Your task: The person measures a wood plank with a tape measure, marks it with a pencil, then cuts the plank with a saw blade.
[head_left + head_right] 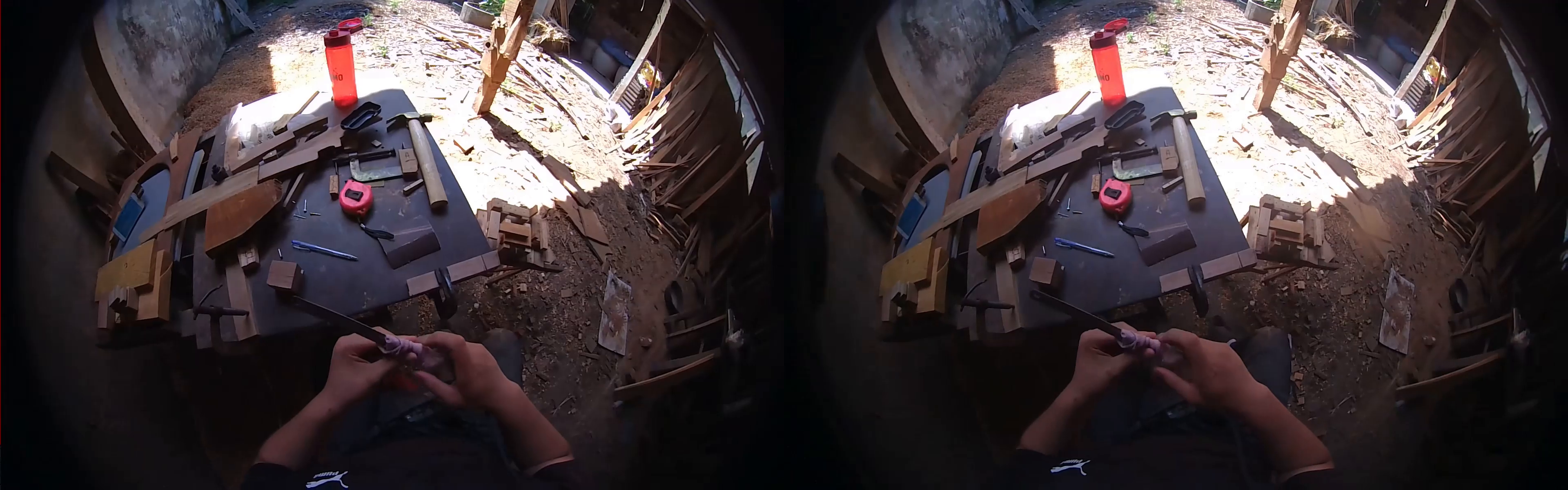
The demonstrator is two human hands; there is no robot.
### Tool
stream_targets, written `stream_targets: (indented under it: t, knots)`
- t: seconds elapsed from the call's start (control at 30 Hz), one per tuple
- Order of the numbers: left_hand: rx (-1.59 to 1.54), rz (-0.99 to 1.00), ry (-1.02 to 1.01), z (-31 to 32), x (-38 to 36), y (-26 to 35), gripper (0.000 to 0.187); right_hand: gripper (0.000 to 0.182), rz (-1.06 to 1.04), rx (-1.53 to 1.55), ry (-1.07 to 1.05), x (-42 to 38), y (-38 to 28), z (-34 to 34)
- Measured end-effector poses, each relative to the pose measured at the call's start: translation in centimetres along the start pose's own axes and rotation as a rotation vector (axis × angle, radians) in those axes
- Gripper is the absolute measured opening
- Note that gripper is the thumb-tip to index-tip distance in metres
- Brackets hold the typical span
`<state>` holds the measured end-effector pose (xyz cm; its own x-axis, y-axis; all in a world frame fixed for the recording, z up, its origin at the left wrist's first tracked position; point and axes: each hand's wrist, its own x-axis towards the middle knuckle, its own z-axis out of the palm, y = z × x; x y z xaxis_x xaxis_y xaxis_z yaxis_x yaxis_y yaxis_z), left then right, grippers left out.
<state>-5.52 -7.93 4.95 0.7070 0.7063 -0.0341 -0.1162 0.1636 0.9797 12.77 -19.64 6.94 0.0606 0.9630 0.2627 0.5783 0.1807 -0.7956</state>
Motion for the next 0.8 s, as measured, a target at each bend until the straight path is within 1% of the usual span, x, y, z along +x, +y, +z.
stream_targets:
  t: [0.03, 0.07, 0.1, 0.13, 0.17, 0.23, 0.27, 0.3, 0.37, 0.4, 0.47, 0.5, 0.57, 0.67, 0.8]
  knots:
    - [0.034, -0.011, -0.047, 0.5, 0.6, 0.0, 0.019, 0.063, 0.060, 0.020, -0.078, -0.4, 0.7, -0.5]
    - [0.068, -0.019, -0.092, 1.0, 1.4, 0.1, 0.019, 0.064, 0.088, 0.011, -0.073, -0.8, 1.0, -1.2]
    - [0.172, 0.119, -0.115, 1.9, 2.6, 0.2, 0.020, 0.065, 0.111, 0.001, -0.066, -1.0, 1.2, -1.9]
    - [0.301, 0.181, -0.105, 2.5, 3.8, 0.3, 0.020, 0.066, 0.132, -0.008, -0.058, -1.2, 1.5, -2.7]
    - [0.432, 0.242, -0.092, 3.0, 5.0, 0.4, 0.021, 0.073, 0.071, -0.048, 0.016, -1.2, 2.2, -3.7]
    - [0.655, 0.356, -0.015, 4.3, 6.9, 1.2, 0.024, 0.074, 0.159, -0.107, 0.150, -1.1, 3.0, -5.7]
    - [0.741, 0.377, 0.016, 4.7, 7.8, 1.1, 0.025, 0.075, 0.202, -0.135, 0.214, -1.2, 3.4, -6.7]
    - [0.827, 0.397, 0.049, 5.1, 8.8, 0.6, 0.027, 0.075, 0.302, -0.168, 0.163, -1.5, 3.8, -7.5]
    - [0.955, 0.413, 0.083, 5.9, 10.6, -0.9, 0.032, 0.075, 0.238, -0.284, 0.114, -2.0, 6.5, -7.8]
    - [1.020, 0.419, 0.082, 6.5, 11.4, -1.4, 0.032, 0.075, 0.207, -0.338, 0.094, -2.2, 7.3, -7.9]
    - [1.153, 0.428, 0.075, 8.0, 13.0, -2.1, 0.030, 0.075, 0.301, -0.377, 0.048, -2.1, 7.2, -7.6]
    - [1.212, 0.392, 0.063, 8.6, 13.7, -2.4, 0.031, 0.075, 0.353, -0.394, 0.025, -2.1, 7.1, -7.3]
    - [1.331, 0.321, 0.036, 9.6, 14.9, -3.1, 0.034, 0.076, 0.368, -0.439, 0.037, -2.5, 7.2, -6.9]
    - [1.246, 0.269, 0.037, 10.5, 15.7, -4.4, 0.025, 0.076, 0.381, -0.519, 0.033, -3.4, 7.3, -6.4]
    - [1.164, 0.345, 0.119, 10.4, 15.5, -5.9, 0.026, 0.073, 0.399, -0.586, 0.009, -4.3, 6.7, -5.9]
